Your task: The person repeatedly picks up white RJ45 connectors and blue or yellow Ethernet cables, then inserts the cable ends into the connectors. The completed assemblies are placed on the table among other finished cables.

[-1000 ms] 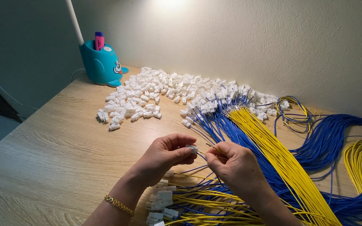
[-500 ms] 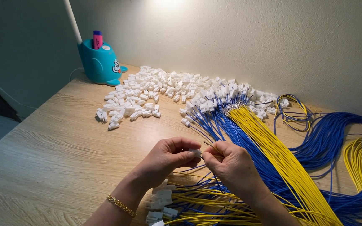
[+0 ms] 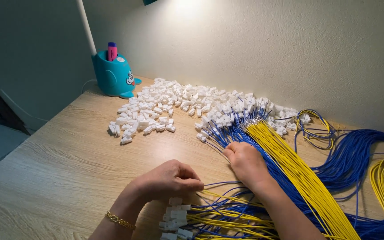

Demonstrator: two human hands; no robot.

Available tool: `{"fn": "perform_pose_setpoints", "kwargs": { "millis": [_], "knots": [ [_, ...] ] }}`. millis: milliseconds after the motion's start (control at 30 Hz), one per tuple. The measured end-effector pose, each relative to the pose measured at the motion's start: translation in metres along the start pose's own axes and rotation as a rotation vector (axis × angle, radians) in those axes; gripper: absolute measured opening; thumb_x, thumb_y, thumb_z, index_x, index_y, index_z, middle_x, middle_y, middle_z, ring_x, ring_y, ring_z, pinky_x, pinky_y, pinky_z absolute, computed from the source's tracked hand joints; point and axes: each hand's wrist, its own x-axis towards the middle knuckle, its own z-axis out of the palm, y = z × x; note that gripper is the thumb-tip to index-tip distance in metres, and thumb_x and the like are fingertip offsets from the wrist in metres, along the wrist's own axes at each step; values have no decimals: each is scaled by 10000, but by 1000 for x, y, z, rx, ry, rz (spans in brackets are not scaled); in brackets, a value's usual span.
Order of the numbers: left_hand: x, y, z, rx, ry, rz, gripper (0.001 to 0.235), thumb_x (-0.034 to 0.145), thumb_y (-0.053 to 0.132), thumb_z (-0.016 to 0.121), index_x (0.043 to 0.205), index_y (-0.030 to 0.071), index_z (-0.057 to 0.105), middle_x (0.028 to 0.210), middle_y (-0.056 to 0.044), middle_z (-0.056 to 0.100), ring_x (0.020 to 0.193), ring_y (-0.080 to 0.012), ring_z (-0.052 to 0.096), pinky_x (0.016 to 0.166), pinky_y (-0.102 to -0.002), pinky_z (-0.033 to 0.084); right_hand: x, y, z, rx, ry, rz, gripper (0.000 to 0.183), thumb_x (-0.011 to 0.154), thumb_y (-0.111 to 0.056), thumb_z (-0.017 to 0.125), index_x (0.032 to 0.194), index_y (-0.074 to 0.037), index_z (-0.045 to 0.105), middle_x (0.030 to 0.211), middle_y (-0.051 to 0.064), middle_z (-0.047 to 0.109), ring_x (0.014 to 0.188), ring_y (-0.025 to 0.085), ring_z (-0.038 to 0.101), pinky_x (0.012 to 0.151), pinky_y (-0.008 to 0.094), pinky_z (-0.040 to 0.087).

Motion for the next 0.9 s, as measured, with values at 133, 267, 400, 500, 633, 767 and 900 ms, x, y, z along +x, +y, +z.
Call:
{"fn": "perform_pose_setpoints", "kwargs": {
  "millis": [133, 267, 400, 500, 633, 767, 900],
  "knots": [
    [0, -3, 1, -46, -13, -38, 287, 906, 329, 699, 735, 99, 705, 599, 26, 576, 523, -56, 461, 453, -232, 374, 8, -3, 12, -217, 2, 40, 295, 897, -458, 582, 1033, -203, 643, 1043, 38, 658, 925, 282, 629, 704, 441, 488],
    [16, -13, 5, -76, 212, 89, 174, 892, 222, 587, 970, 116, 701, 806, 11, 688, 597, -79, 568, 570, -246, 462, 8, 2, 19, -286, 42, -25, 226, 950, -339, 483, 901, -186, 643, 912, 14, 651, 773, 267, 619, 595, 427, 474],
    [15, -6, 7, -491, 379, 3, 473, 954, 210, 520, 1412, 115, 451, 1018, -74, 574, 665, -148, 622, 509, -280, 558, -17, -8, 10, -88, 105, -77, 201, 905, -345, 557, 860, -199, 688, 850, -3, 697, 735, 221, 629, 600, 392, 464],
    [31, -18, 9, -651, 418, 6, 600, 915, 302, 557, 1458, 111, 385, 1143, -106, 508, 721, -181, 639, 483, -327, 596, -36, -6, 7, -14, 137, -180, 151, 877, -358, 621, 840, -237, 703, 795, -23, 696, 685, 197, 638, 629, 370, 472],
    [28, -19, 10, -652, 403, 53, 186, 962, 196, 571, 1081, 75, 649, 937, -109, 663, 667, -197, 677, 455, -269, 505, -56, -11, -5, -14, 114, -177, 129, 873, -372, 630, 835, -272, 702, 739, -34, 665, 644, 167, 618, 605, 346, 472],
    [27, -23, 7, -661, 300, 100, 218, 948, 177, 582, 1115, 86, 689, 877, -90, 716, 733, -176, 670, 583, -259, 491, -70, -16, -30, 130, -88, -4, 266, 936, -449, 480, 988, -248, 646, 685, -5, 606, 667, 198, 569, 629, 365, 409],
    [27, -23, 10, -660, 169, 150, 282, 932, 180, 595, 1183, 101, 698, 918, -111, 745, 808, -128, 650, 580, -202, 463, -60, 13, -20, 775, -163, -56, 177, 1028, -185, 483, 926, -63, 560, 568, 27, 369, 481, 128, 323, 422, 286, 255]
  ]
}}
